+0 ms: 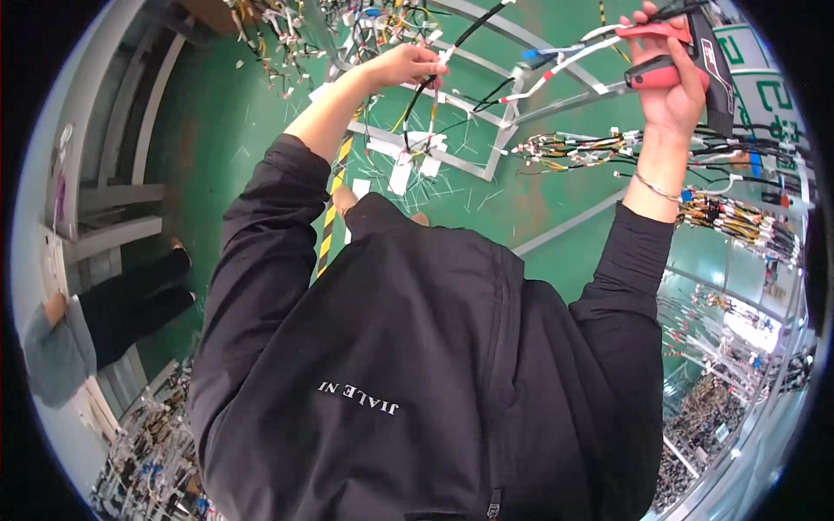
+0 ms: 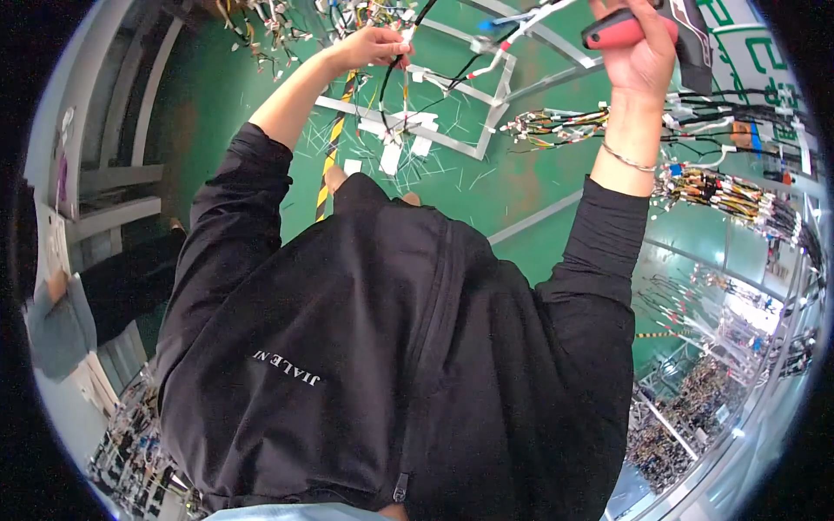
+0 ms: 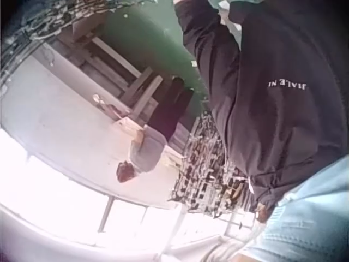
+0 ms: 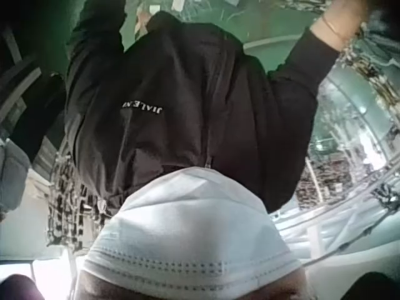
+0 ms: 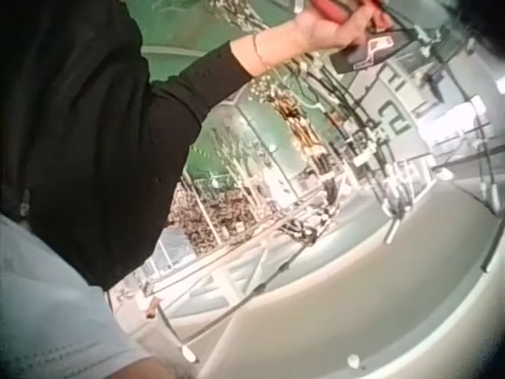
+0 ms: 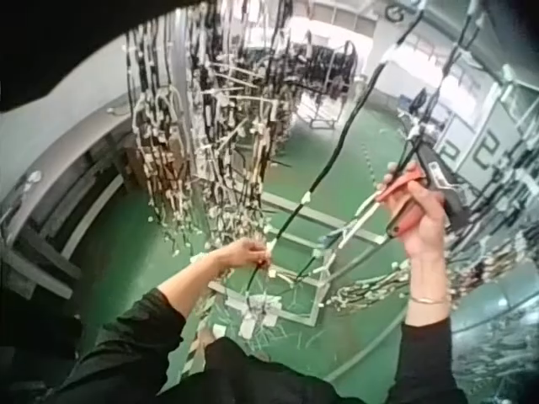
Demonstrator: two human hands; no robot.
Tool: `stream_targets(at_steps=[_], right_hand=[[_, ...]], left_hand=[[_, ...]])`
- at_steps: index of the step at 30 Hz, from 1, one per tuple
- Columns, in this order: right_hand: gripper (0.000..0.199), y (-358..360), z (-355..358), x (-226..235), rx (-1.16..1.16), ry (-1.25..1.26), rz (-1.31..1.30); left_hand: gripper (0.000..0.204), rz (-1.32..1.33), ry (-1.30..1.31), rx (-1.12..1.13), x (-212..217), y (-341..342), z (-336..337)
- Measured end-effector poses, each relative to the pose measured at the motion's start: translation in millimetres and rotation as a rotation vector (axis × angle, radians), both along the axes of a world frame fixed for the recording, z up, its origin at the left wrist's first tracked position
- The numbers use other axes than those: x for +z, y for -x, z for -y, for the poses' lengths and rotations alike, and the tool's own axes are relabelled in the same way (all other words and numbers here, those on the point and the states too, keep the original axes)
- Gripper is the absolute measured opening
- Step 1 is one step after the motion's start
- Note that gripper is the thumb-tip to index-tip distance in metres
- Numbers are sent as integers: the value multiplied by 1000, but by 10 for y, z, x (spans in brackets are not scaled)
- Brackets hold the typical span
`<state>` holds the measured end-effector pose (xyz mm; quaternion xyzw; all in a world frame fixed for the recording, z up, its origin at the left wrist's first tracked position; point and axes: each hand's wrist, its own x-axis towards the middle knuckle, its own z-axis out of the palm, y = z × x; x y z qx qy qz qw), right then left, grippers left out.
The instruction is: Assembling wire harnesses by securing cables and connectors using a cable tie gun.
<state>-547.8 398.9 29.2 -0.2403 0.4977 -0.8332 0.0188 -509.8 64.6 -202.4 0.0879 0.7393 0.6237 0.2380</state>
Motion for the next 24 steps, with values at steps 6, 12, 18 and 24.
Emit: stream_targets(at_steps=[6, 12, 18, 24], right_hand=[[25, 12, -14, 139, 55, -6, -9], [44, -484, 293, 114, -80, 183, 23], [36, -706, 190, 101, -411, 282, -154], [36, -648, 480, 96, -511, 240, -234]], left_hand=[[34, -2, -75, 91, 34, -53, 508], [61, -191, -259, -140, 942, -517, 794], [84, -176, -702, -250, 2377, -68, -268], [28, -679, -596, 118, 3134, 431, -932]])
